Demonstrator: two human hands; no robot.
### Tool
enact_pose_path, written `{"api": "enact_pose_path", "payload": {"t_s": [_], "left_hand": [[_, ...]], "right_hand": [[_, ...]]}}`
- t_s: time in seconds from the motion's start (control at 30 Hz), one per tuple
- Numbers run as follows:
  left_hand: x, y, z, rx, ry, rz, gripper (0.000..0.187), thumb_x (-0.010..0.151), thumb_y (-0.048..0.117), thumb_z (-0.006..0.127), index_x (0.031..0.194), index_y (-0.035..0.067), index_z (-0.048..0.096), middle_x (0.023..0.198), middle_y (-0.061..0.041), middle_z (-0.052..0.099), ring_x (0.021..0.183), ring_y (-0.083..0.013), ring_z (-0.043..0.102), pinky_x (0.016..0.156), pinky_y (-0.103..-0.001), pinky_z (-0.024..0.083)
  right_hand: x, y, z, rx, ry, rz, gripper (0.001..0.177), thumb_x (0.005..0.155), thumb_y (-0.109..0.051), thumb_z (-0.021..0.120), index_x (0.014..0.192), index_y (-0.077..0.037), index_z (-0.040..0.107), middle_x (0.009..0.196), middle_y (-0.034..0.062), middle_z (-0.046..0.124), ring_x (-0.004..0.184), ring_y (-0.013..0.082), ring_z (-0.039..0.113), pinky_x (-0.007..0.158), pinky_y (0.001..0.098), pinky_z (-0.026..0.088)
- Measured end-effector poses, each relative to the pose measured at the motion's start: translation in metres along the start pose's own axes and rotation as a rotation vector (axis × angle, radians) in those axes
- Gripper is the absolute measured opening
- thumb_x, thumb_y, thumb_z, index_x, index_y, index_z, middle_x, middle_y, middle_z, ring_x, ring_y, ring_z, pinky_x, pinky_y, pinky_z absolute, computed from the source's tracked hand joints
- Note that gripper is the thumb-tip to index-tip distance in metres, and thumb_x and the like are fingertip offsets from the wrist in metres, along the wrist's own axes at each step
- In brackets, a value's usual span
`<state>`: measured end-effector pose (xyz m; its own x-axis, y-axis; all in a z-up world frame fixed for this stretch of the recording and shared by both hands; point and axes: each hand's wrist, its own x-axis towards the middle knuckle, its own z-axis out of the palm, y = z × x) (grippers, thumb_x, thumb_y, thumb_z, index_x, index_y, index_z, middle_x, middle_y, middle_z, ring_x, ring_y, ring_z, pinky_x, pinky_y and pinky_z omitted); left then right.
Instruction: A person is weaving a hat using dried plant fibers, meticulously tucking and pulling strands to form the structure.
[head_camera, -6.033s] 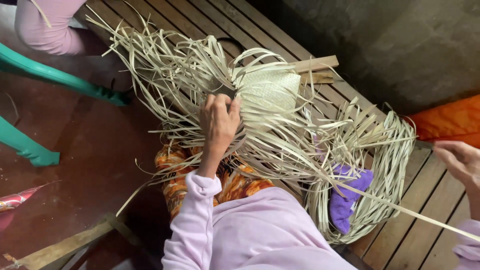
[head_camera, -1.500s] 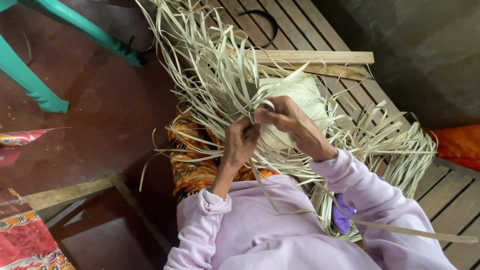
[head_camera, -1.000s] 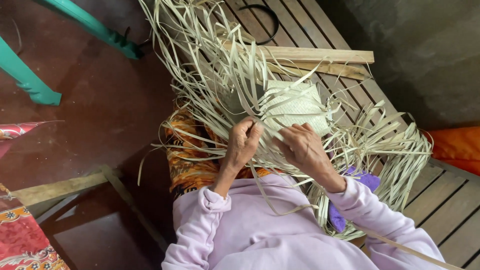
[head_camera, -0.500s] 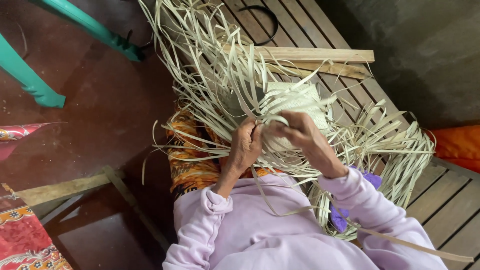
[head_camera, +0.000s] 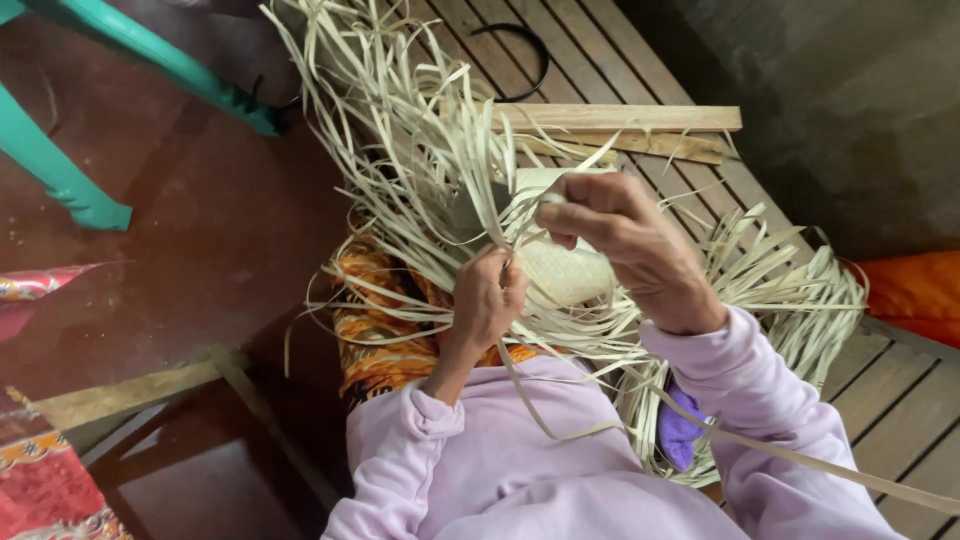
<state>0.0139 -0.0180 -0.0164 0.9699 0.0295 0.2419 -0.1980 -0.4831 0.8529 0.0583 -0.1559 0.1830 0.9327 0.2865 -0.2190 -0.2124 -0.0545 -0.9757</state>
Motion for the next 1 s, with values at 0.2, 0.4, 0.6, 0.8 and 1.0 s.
{"api": "enact_pose_path", "payload": {"t_s": [0.2, 0.4, 0.6, 0.8, 1.0], "left_hand": [[0.007, -0.011, 0.006, 0.044, -0.004, -0.102, 0.017, 0.078, 0.014, 0.051, 0.066, 0.004, 0.056, 0.058, -0.019, 0.052, 0.062, -0.0394, 0.063, 0.054, -0.041, 0.050], [0.009, 0.004, -0.003, -0.181, -0.031, -0.310, 0.027, 0.085, 0.010, 0.048, 0.059, 0.013, 0.041, 0.053, 0.001, 0.047, 0.048, -0.0125, 0.039, 0.047, -0.035, 0.032], [0.007, 0.008, 0.004, -0.153, 0.052, -0.427, 0.021, 0.082, 0.020, 0.055, 0.073, 0.002, 0.062, 0.064, -0.022, 0.062, 0.068, -0.0401, 0.065, 0.062, -0.045, 0.049], [0.021, 0.025, -0.014, -0.238, 0.044, -0.496, 0.020, 0.086, 0.016, 0.055, 0.075, 0.000, 0.060, 0.062, -0.013, 0.058, 0.066, -0.0166, 0.053, 0.061, -0.030, 0.045], [0.022, 0.030, -0.014, -0.306, 0.068, -0.561, 0.023, 0.087, 0.021, 0.060, 0.077, 0.001, 0.067, 0.068, -0.013, 0.065, 0.067, -0.0165, 0.055, 0.067, -0.036, 0.050]], "right_hand": [[-0.001, -0.041, -0.035, 0.071, 0.131, -0.104, 0.012, 0.081, -0.011, 0.064, 0.075, -0.001, 0.062, 0.052, 0.0114, 0.054, 0.045, 0.0064, 0.049, 0.050, 0.0191, 0.037], [0.023, -0.040, -0.067, -0.316, 0.381, -0.408, 0.013, 0.096, -0.020, 0.061, 0.091, -0.008, 0.061, 0.080, -0.0028, 0.056, 0.077, 0.0053, 0.051, 0.076, 0.0202, 0.043], [0.041, 0.118, -0.046, -0.936, 0.466, -1.017, 0.008, 0.094, -0.016, 0.064, 0.093, -0.011, 0.071, 0.084, 0.0065, 0.065, 0.071, 0.0270, 0.058, 0.067, 0.0322, 0.043], [0.022, 0.117, 0.006, -1.079, -0.049, -0.800, 0.014, 0.095, -0.012, 0.048, 0.086, -0.006, 0.056, 0.083, 0.0121, 0.057, 0.076, 0.0301, 0.055, 0.075, 0.0379, 0.042], [0.024, 0.154, -0.002, -1.124, 0.044, -0.813, 0.008, 0.093, -0.010, 0.055, 0.086, -0.007, 0.057, 0.078, 0.0091, 0.053, 0.075, 0.0283, 0.054, 0.072, 0.0381, 0.042]]}}
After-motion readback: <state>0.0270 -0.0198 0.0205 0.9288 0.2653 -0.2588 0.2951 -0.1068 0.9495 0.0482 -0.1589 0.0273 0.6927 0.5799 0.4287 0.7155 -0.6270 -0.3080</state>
